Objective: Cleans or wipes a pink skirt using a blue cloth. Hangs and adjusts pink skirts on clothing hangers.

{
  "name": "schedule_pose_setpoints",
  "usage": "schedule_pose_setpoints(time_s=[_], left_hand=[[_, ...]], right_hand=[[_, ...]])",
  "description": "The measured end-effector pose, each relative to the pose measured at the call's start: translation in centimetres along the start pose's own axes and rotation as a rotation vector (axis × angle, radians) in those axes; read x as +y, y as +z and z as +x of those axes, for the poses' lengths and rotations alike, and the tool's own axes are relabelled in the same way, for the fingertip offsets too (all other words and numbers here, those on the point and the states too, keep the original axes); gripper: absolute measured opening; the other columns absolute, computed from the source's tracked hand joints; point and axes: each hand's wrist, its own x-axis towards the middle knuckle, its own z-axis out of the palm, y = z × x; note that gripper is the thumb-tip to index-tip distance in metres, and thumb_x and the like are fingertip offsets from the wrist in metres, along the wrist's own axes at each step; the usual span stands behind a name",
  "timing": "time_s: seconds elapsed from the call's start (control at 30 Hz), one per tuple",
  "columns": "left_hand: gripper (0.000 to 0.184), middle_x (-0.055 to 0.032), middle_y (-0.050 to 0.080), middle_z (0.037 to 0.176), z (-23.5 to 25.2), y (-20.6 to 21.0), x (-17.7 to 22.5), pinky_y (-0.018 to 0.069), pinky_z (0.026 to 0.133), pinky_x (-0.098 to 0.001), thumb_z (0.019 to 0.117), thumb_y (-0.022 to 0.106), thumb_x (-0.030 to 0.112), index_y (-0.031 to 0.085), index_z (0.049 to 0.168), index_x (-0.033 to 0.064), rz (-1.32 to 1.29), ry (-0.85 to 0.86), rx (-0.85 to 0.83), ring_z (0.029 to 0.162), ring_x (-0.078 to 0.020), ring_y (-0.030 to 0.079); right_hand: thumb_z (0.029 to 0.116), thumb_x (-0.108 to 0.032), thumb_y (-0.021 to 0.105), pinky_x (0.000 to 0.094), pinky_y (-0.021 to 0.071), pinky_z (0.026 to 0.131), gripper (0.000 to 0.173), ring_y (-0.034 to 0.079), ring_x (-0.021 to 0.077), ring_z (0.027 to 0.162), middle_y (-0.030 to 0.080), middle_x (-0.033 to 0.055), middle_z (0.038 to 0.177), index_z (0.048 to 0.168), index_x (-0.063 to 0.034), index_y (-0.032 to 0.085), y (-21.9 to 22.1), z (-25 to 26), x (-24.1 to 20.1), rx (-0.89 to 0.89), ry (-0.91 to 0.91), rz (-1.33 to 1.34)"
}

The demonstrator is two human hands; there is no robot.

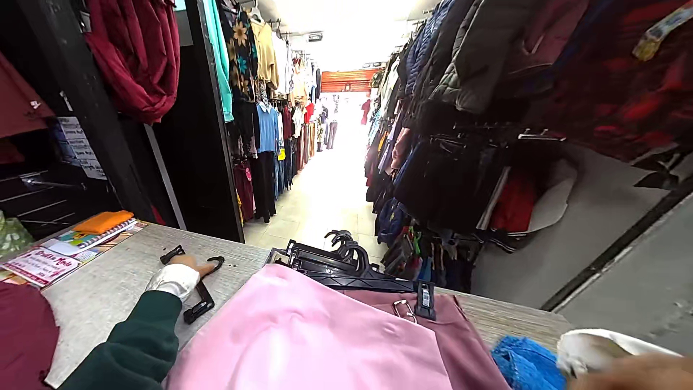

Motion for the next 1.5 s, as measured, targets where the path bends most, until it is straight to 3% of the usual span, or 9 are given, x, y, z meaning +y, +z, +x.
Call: schedule_pose_setpoints(time_s=[0.1, 0.27, 0.43, 0.6, 0.8, 0.97, 1.17, 1.37, 1.5], left_hand=[[0.05, -0.0289, 0.07, 0.108, -6.3, -3.4, 5.4, 0.0478, 0.101, -0.0592, 0.1082, 0.052, 0.038, 0.067, 0.116, -0.0088, -0.105, 0.356, 0.069, 0.107, -0.0428, 0.068], [0.032, -0.0232, 0.066, 0.126, -8.2, 0.6, 10.8, 0.0469, 0.106, -0.0556, 0.1039, 0.061, 0.023, 0.07, 0.124, 0.0001, -0.292, 0.804, 0.092, 0.119, -0.037, 0.063], [0.032, -0.0191, 0.07, 0.113, -6.0, 3.5, 11.0, 0.047, 0.103, -0.0544, 0.1073, 0.054, 0.023, 0.074, 0.106, -0.0014, -0.414, 0.693, 0.089, 0.113, -0.0321, 0.065], [0.028, -0.0221, 0.068, 0.12, -5.5, 4.2, 10.2, 0.0488, 0.102, -0.0542, 0.1035, 0.061, 0.018, 0.064, 0.122, -0.0036, -0.499, 0.552, -0.05, 0.112, -0.0338, 0.067], [0.036, -0.0198, 0.071, 0.104, -5.5, 3.8, 9.7, 0.0491, 0.095, -0.0546, 0.1044, 0.061, 0.033, 0.07, 0.113, -0.0017, -0.46, 0.559, -0.151, 0.101, -0.0311, 0.067], [0.02, -0.0082, 0.073, 0.089, -7.5, 3.2, 9.7, 0.0545, 0.08, -0.0382, 0.0995, 0.069, 0.02, 0.073, 0.111, 0.0043, -0.574, 0.754, -0.347, 0.081, -0.014, 0.067], [0.016, -0.0117, 0.071, 0.108, -8.9, 3.5, 10.3, 0.0518, 0.093, -0.0441, 0.097, 0.071, 0.018, 0.076, 0.105, 0.0051, -0.443, 0.849, -0.282, 0.101, -0.021, 0.066], [0.04, -0.0194, 0.065, 0.114, -8.6, 4.8, 9.8, 0.052, 0.093, -0.0486, 0.0873, 0.081, 0.023, 0.068, 0.116, -0.0013, -0.37, 0.885, -0.163, 0.104, -0.0301, 0.064], [0.031, -0.0173, 0.071, 0.111, -9.5, 4.0, 10.0, 0.0515, 0.097, -0.0498, 0.0887, 0.079, 0.016, 0.071, 0.114, -0.0003, -0.268, 0.978, -0.246, 0.107, -0.0276, 0.067]], right_hand=[[0.0973, -0.042, 0.062, 0.0402, 0.0628, 0.085, 0.029, 0.072, 0.018, 0.103, 0.073, -0.0043, 0.116, 0.121, -0.0278, 0.071, -3.7, 0.6, 4.2, 0.081, -0.226, -0.112], [0.1035, -0.024, 0.056, 0.0368, 0.0628, 0.087, 0.028, 0.072, 0.0181, 0.104, 0.071, 0.0038, 0.122, 0.125, -0.0102, 0.068, -1.2, 6.2, 7.6, 0.18, 0.034, -0.619], [0.0983, -0.019, 0.066, 0.0445, 0.058, 0.09, 0.031, 0.069, 0.0238, 0.104, 0.069, 0.0143, 0.119, 0.125, -0.0042, 0.067, 1.4, 8.7, 15.5, 0.022, 0.386, -0.862], [0.0981, -0.004, 0.056, 0.0568, 0.0418, 0.109, 0.05, 0.056, 0.0421, 0.128, 0.057, 0.0279, 0.138, 0.147, 0.0013, 0.048, 5.0, 10.1, 17.1, -0.393, 0.743, -0.761], [0.099, -0.012, 0.06, 0.0538, 0.0507, 0.096, 0.032, 0.067, 0.0361, 0.108, 0.069, 0.0228, 0.119, 0.128, -0.0012, 0.066, 4.1, 8.9, 16.4, -0.558, 0.465, -0.602], [0.1009, -0.023, 0.059, 0.0366, 0.0576, 0.082, 0.024, 0.069, 0.0153, 0.089, 0.072, 0.0061, 0.096, 0.099, -0.0065, 0.077, 2.6, 8.0, 17.6, -0.175, 0.299, -0.819], [0.0986, -0.005, 0.059, 0.0473, 0.0534, 0.1, 0.039, 0.064, 0.0322, 0.118, 0.061, 0.0224, 0.134, 0.137, 0.0026, 0.059, 4.6, 8.6, 20.1, -0.009, 0.418, -0.918], [0.0953, -0.006, 0.062, 0.0351, 0.0594, 0.071, 0.03, 0.067, 0.0166, 0.077, 0.069, 0.0106, 0.098, 0.125, 0.0002, 0.061, 5.2, 8.9, 19.7, 0.067, 0.288, -0.769], [0.0882, -0.014, 0.075, 0.0411, 0.0598, 0.079, 0.029, 0.068, 0.023, 0.093, 0.069, 0.0113, 0.107, 0.115, -0.0044, 0.072, 5.8, 8.9, 19.1, 0.1, 0.136, -1.046]])
